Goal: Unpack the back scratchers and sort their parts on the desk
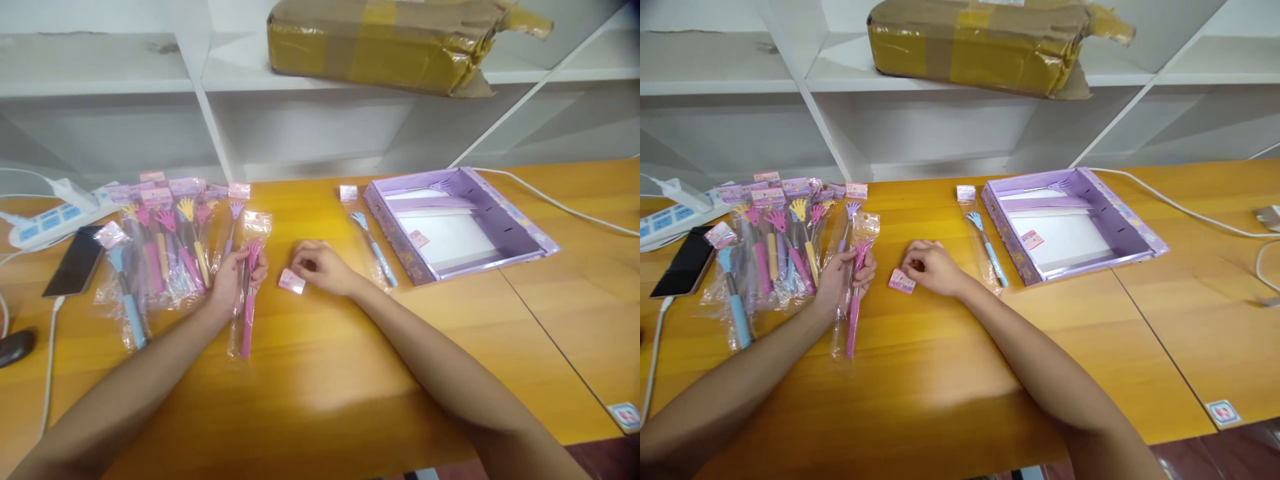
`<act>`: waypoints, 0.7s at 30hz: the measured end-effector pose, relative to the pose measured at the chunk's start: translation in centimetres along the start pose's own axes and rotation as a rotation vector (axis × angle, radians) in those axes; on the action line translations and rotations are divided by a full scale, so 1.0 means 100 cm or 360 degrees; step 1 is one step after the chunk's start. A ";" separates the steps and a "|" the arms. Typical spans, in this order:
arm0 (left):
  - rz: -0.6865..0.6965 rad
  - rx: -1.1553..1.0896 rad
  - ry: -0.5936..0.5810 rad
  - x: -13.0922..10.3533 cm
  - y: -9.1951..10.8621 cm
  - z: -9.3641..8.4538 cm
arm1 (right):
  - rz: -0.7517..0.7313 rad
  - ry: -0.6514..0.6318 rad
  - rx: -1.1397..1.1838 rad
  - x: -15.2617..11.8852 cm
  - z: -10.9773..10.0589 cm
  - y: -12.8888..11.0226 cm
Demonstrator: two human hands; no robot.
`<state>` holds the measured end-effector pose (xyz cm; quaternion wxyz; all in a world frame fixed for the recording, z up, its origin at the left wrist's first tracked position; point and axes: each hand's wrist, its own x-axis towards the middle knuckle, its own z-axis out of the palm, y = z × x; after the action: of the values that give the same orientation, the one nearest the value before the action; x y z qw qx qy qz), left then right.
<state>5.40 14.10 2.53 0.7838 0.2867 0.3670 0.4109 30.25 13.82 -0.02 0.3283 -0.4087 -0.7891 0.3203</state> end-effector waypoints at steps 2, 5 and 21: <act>-0.0012 0.0043 -0.0025 -0.001 0.001 0.002 | -0.0053 -0.0075 -0.0040 -0.001 0.002 -0.007; 0.0009 0.0131 -0.0137 -0.005 -0.003 0.007 | 0.0009 0.0009 0.0141 0.001 0.003 -0.014; -0.0560 0.0059 -0.1082 -0.017 -0.024 0.005 | 0.0354 -0.0130 0.0477 0.009 -0.064 -0.073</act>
<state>6.18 11.37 1.61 0.9140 0.3533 0.1370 0.1449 31.67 12.73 9.59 0.3157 -0.4266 -0.6952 0.4849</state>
